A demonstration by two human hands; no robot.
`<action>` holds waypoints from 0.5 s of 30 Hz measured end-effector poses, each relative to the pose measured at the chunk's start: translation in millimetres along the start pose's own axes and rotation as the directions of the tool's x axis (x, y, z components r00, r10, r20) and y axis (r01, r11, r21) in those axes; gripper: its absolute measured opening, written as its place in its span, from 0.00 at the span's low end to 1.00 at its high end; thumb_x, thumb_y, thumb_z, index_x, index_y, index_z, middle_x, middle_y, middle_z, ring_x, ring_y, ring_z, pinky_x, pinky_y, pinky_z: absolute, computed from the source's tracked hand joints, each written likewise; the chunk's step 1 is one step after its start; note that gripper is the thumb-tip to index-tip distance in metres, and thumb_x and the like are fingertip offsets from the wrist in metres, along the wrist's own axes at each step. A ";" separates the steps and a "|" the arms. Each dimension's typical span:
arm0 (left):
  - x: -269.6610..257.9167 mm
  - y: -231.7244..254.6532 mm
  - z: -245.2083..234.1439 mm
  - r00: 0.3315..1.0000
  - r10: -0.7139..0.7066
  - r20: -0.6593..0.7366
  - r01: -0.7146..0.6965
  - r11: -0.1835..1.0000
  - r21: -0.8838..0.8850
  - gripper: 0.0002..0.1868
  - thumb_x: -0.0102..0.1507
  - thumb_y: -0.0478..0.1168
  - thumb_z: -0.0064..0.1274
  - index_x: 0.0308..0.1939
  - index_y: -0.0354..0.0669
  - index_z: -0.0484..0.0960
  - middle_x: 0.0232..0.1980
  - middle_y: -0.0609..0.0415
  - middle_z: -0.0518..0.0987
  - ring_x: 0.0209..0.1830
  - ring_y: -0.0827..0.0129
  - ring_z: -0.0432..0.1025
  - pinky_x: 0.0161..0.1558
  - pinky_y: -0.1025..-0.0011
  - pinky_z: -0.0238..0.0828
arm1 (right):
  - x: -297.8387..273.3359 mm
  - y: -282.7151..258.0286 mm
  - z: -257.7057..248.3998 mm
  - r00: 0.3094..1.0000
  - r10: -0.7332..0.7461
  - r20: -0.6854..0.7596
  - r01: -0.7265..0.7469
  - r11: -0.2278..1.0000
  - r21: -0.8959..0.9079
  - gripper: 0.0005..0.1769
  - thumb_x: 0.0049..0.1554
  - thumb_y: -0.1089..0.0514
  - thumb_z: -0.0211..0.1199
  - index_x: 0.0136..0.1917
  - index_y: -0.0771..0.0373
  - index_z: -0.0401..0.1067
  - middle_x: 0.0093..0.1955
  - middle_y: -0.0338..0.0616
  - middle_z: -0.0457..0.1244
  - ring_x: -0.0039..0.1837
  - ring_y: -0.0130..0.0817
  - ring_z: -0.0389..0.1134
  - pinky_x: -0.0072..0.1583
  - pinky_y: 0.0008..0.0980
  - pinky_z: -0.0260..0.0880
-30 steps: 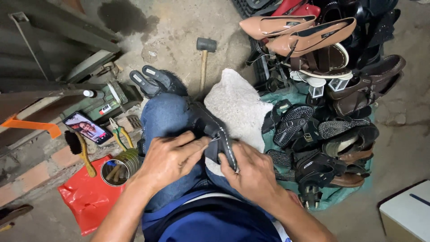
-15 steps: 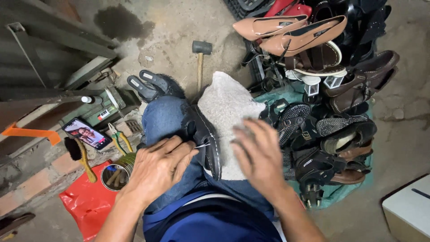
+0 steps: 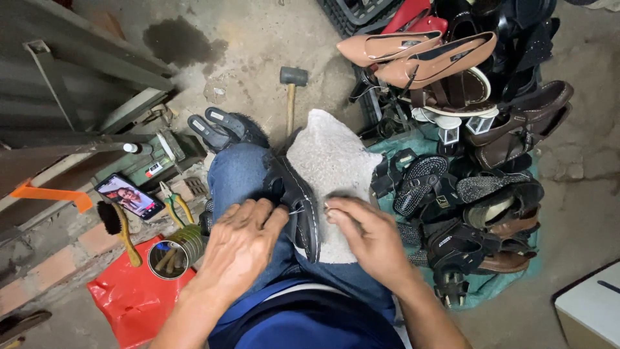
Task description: A person is hand-stitching the sole of a black sandal to repair it.
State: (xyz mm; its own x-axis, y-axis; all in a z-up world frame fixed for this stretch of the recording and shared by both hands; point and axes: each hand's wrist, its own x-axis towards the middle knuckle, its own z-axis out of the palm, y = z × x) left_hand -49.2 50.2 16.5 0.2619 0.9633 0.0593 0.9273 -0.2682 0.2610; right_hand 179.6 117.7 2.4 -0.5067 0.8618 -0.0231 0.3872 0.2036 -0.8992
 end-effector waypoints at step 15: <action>-4.7 7.2 3.2 0.957 -0.287 0.052 0.285 0.958 0.043 0.32 0.65 0.74 0.45 0.31 0.50 0.74 0.25 0.51 0.80 0.27 0.54 0.78 0.23 0.57 0.71 | -2.2 -17.2 -2.3 0.990 -0.075 0.117 0.087 0.990 -0.108 0.19 0.64 0.58 0.57 0.68 0.62 0.68 0.54 0.41 0.73 0.56 0.33 0.76 0.59 0.30 0.73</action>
State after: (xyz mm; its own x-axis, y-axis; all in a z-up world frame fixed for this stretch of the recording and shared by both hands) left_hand -43.0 43.7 15.0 -0.0014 0.9977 -0.0679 0.9741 0.0167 0.2255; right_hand 175.8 113.4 18.9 -0.6206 0.7841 -0.0068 0.4223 0.3269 -0.8455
